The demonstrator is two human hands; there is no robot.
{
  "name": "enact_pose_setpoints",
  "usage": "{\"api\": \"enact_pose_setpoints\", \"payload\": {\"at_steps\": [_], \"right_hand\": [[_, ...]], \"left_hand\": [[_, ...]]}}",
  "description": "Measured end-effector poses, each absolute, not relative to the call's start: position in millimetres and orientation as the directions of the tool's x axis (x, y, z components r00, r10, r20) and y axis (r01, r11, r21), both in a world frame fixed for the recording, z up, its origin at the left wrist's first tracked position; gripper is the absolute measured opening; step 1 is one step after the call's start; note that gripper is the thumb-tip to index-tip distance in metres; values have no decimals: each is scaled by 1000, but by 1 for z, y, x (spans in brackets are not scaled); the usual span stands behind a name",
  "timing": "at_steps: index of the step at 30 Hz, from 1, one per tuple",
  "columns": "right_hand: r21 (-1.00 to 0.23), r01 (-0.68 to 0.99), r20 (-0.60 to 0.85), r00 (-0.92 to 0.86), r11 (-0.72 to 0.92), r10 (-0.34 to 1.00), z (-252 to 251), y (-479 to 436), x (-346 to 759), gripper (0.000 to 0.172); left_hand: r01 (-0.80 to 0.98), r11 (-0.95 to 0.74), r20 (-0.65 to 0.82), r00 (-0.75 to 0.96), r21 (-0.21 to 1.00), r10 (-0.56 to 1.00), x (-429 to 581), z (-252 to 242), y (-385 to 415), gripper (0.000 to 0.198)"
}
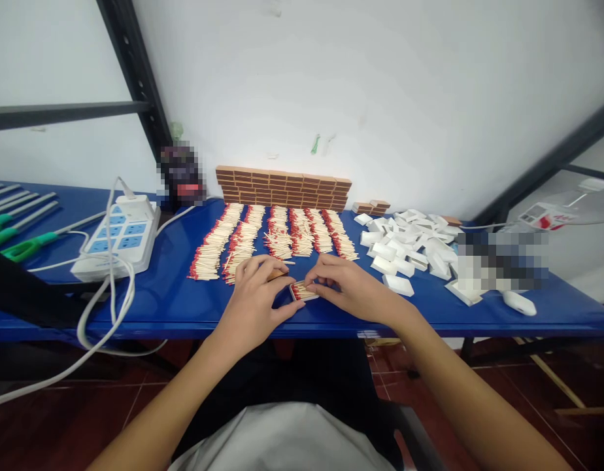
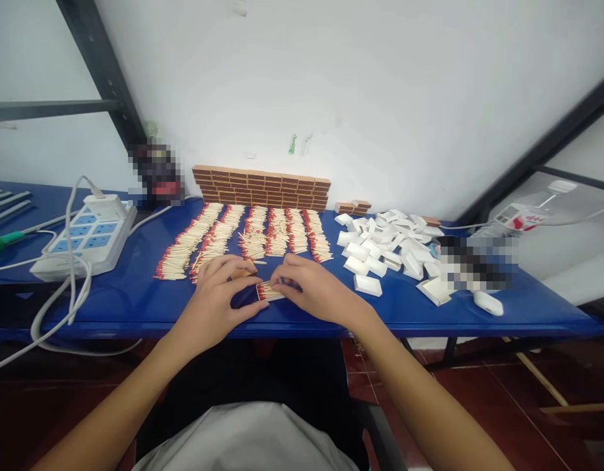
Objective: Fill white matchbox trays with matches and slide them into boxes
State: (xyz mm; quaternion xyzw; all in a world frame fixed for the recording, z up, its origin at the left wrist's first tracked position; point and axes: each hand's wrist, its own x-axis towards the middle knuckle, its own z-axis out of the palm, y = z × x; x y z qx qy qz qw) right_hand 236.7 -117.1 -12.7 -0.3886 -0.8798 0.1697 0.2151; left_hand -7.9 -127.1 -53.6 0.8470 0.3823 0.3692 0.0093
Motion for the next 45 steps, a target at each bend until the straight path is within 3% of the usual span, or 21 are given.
{"api": "enact_pose_setpoints", "payload": {"at_steps": [9,24,35,37,40,45], "right_hand": [[-503,602,202,-615,620,762,-7,-118,233,17],[-551,580,262,-563,600,784,-15,-116,231,7],[-522,570,289,-582,635,760,-14,-118,230,12],[-494,589,349,-540,640,766,-6,-120,245,15],[-449,708,467,-334,545,819,3,-127,287,20],[-420,852,467,-93,313,880,-7,-141,349,28]], "left_hand": [[636,-711,620,436,301,653,-8,-53,-127,24],[629,-712,612,441,311,657,-7,-52,-128,25],[634,-708,604,443,311,662,-7,-51,-128,23],[634,-706,610,434,316,663,-7,-51,-128,24],[635,-704,618,425,318,662,-7,-51,-128,26],[644,-699,618,423,310,663,-6,-51,-128,29]]}}
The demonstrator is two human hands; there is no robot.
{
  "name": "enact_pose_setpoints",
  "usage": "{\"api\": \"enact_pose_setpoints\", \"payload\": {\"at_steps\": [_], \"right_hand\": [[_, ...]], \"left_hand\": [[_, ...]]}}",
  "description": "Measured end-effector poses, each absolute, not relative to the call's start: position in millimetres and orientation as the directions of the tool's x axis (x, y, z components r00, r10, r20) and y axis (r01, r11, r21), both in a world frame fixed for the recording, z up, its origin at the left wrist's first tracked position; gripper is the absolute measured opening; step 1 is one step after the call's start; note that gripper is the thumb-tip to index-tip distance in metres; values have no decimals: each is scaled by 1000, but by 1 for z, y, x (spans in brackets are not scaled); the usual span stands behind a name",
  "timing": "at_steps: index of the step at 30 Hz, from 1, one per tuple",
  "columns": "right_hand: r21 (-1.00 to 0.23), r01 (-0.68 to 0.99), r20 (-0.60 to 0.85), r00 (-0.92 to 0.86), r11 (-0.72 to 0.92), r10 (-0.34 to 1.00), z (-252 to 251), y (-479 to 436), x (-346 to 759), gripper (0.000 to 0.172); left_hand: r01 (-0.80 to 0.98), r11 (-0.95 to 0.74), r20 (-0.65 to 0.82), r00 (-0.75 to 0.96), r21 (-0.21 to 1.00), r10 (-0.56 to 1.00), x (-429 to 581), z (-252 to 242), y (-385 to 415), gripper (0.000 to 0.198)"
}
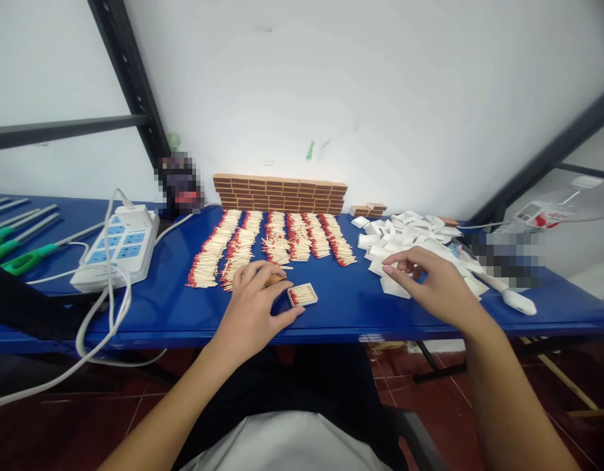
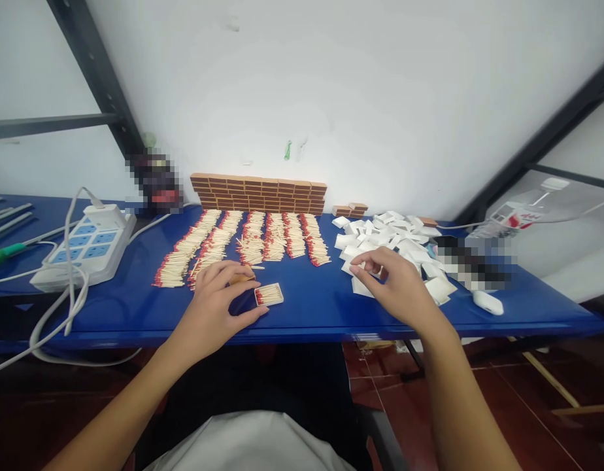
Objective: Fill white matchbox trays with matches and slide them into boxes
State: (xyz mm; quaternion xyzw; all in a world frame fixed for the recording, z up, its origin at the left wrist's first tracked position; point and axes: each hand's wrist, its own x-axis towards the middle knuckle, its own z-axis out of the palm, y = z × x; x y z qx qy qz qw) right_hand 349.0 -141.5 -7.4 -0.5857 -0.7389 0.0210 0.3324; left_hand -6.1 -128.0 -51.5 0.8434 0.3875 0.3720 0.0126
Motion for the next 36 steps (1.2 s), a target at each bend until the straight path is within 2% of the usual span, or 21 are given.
{"api": "enact_pose_setpoints", "payload": {"at_steps": [4,9,11,13,15,17,18,20,23,25,31,36], "right_hand": [[-388,851,441,-167,355,882,-10,-134,347,29],[-330,859,413,-241,391,878,21,-77,335,31],[-335,856,431,-233,394,872,35,-52,327,28],[-347,817,410,-310,461,858,41,-35,308,23],[-397,730,342,-445,556,828,37,-28,277,21],[-565,521,243,-636,640,732,26,-30,241,23],[-611,445,213,-704,655,677,19,-34,224,26],[-595,396,196,-772,699,605,8,-41,198,34],[-464,488,183,-764,739,619,2,-50,183,29],[-430,531,187,-739,730,647,4,-57,187,24],[-481,567,275,-627,669,729,15,-89,224,33],[-550,580,221,-593,601,774,12,-109,239,29]], "left_hand": [[654,-700,624,428,286,654,-7,-51,-128,25],[645,-713,644,427,275,635,-9,-51,-127,21],[612,-738,662,432,283,612,-9,-50,-127,22],[539,-784,667,466,307,582,-8,-49,-130,24],[451,-819,662,498,354,560,-8,-47,-135,27],[385,-815,632,514,433,579,-11,-42,-143,30],[377,-792,603,514,480,610,-14,-40,-147,29],[404,-753,560,505,519,656,-23,-33,-153,28],[483,-722,557,462,495,690,-41,-24,-155,23],[522,-697,563,420,492,712,-53,-23,-151,23],[611,-623,588,298,488,752,-62,-33,-139,23],[617,-615,582,293,492,759,-54,-39,-135,28]]}}
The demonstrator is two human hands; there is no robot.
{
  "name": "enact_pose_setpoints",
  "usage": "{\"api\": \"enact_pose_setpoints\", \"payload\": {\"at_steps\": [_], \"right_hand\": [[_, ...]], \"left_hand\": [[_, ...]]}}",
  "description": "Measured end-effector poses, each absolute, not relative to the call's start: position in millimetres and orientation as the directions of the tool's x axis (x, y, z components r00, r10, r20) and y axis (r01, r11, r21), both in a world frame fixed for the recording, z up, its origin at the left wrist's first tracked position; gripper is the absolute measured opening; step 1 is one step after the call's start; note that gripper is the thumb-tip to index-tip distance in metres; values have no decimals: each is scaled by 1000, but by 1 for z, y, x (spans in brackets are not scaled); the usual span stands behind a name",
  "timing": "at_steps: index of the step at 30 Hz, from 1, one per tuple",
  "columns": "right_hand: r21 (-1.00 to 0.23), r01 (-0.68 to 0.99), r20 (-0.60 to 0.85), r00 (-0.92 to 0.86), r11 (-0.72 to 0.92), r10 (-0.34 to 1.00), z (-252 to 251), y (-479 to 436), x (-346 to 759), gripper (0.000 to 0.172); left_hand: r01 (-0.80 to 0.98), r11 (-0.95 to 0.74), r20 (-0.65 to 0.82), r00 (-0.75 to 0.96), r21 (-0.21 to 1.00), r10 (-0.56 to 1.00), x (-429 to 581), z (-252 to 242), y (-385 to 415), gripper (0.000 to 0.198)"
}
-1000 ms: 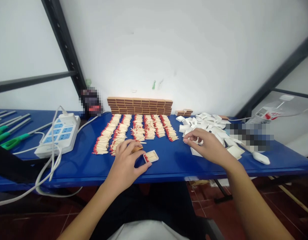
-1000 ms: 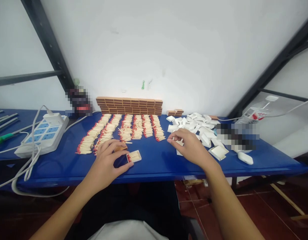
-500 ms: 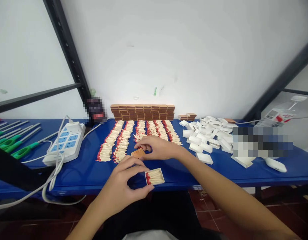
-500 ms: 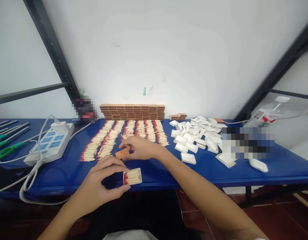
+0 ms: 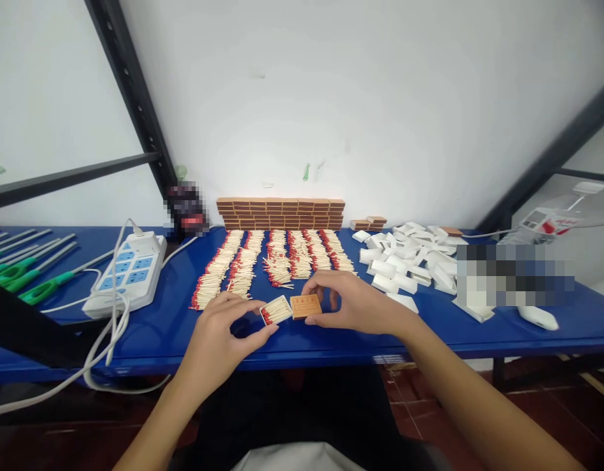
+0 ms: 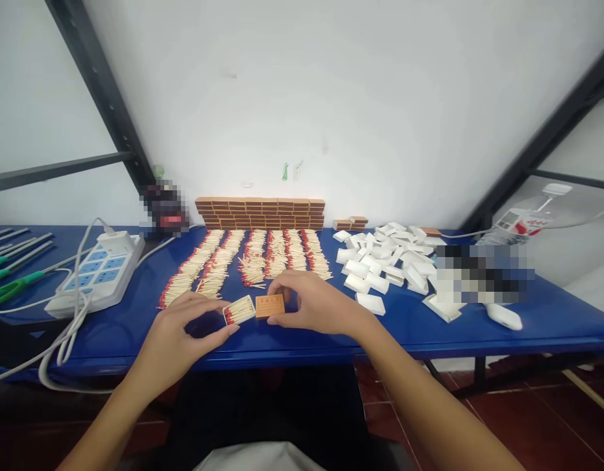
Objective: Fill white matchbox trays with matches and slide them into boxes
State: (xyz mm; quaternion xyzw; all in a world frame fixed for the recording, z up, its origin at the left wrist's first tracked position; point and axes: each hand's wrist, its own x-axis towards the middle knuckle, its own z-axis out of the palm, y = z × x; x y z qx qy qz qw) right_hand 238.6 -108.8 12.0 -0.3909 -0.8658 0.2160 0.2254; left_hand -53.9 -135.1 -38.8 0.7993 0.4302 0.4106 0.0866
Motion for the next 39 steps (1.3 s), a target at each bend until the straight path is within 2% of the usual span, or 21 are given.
{"api": "enact_pose_setpoints", "payload": {"at_steps": [4,9,14,22,29,34,36,39], "right_hand": [[-615,528,236,-586,586,775,6,-110,241,31],[-611,486,297,-591,625,750,-1,-107,242,33],[-637,464,339,-547,615,765,-5,-109,242,38],[-551,484,426,-537,680,728,-9,-115,243,40],[-580,479,411,-527,659,744,-19,-126,243,42],[-566,470,410,-551,677,726,-23,-138,233,45],[-590,447,411,-551,672,727,-23,-143,228,45],[-650,365,406,-575,666,711,-20,-150,221,44]], "left_hand": [[601,-634,578,323,487,749,-51,-41,-136,31],[566,-684,599,372,459,709,-51,-41,-137,29],[543,-675,587,361,499,725,-52,-40,-134,31],[486,-681,545,410,547,731,-53,-36,-131,29],[460,-635,458,445,621,770,-56,-33,-130,28],[412,-648,458,471,641,754,-50,-33,-132,29],[381,-640,465,458,667,758,-48,-32,-133,36],[334,-630,466,455,701,759,-43,-27,-135,64]]}}
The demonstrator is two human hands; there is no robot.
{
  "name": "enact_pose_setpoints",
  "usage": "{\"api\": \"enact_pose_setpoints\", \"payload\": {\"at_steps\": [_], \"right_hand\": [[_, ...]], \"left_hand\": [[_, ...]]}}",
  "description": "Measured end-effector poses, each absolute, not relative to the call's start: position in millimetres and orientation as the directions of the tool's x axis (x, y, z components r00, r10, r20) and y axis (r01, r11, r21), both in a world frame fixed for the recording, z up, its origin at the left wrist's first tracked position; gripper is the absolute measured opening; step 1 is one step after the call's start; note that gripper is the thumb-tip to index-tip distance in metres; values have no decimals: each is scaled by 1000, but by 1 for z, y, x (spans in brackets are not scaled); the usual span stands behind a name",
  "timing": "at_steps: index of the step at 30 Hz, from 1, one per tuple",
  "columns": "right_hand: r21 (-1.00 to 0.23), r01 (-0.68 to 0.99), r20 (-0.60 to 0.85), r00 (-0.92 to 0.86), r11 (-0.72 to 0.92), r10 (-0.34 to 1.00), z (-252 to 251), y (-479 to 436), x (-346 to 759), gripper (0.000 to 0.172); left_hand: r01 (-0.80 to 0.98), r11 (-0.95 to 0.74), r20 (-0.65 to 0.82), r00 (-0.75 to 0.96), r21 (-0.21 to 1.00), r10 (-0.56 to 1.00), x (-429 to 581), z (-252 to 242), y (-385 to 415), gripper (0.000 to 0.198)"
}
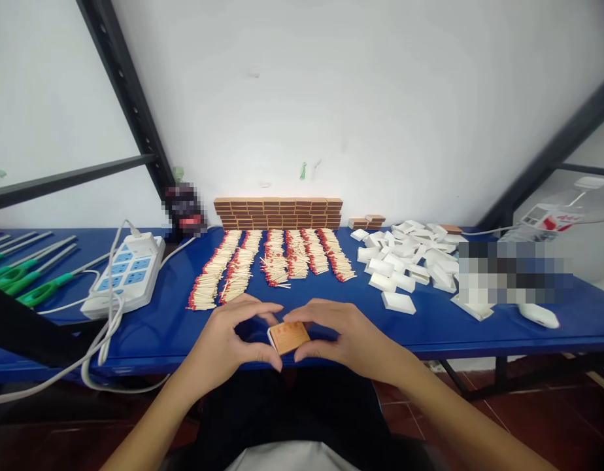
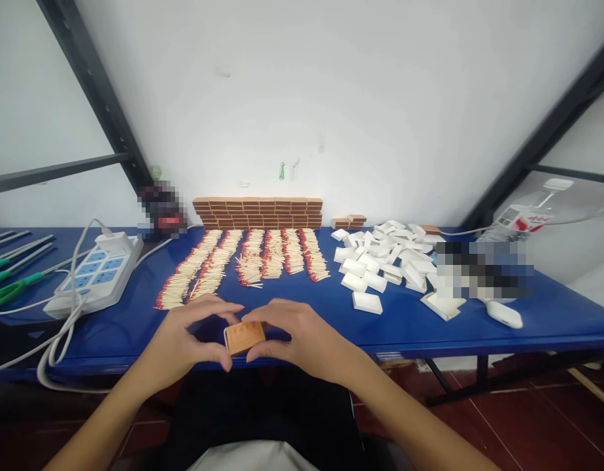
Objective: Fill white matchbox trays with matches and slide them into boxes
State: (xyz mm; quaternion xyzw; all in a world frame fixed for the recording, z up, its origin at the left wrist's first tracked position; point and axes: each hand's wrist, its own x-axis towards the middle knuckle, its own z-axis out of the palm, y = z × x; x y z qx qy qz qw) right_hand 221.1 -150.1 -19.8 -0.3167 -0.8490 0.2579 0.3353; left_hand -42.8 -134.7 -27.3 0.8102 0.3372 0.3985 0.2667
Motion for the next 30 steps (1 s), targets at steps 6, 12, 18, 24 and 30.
{"api": "enact_pose_setpoints", "payload": {"at_steps": [6,12,18,24,30], "right_hand": [[-651,203,487,-628,732,607,-6,-170,213,46],[-635,96,583,-592,767,557,0,-172,211,51],[-568,139,670,-496,812,553,10,-150,211,60],[-497,169,757,-394,851,521,14,-123,212,57],[-547,168,713,-420,820,561,25,-110,218,56]], "left_hand": [[281,-529,316,552,801,772,-34,-18,-144,90],[5,-143,108,630,990,769,-20,-24,-147,108],[-406,178,123,613,897,781,3,-21,-136,94],[-520,317,107,631,793,768,20,-5,-126,84],[-569,336,17,526,750,851,32,-10,-119,54]]}}
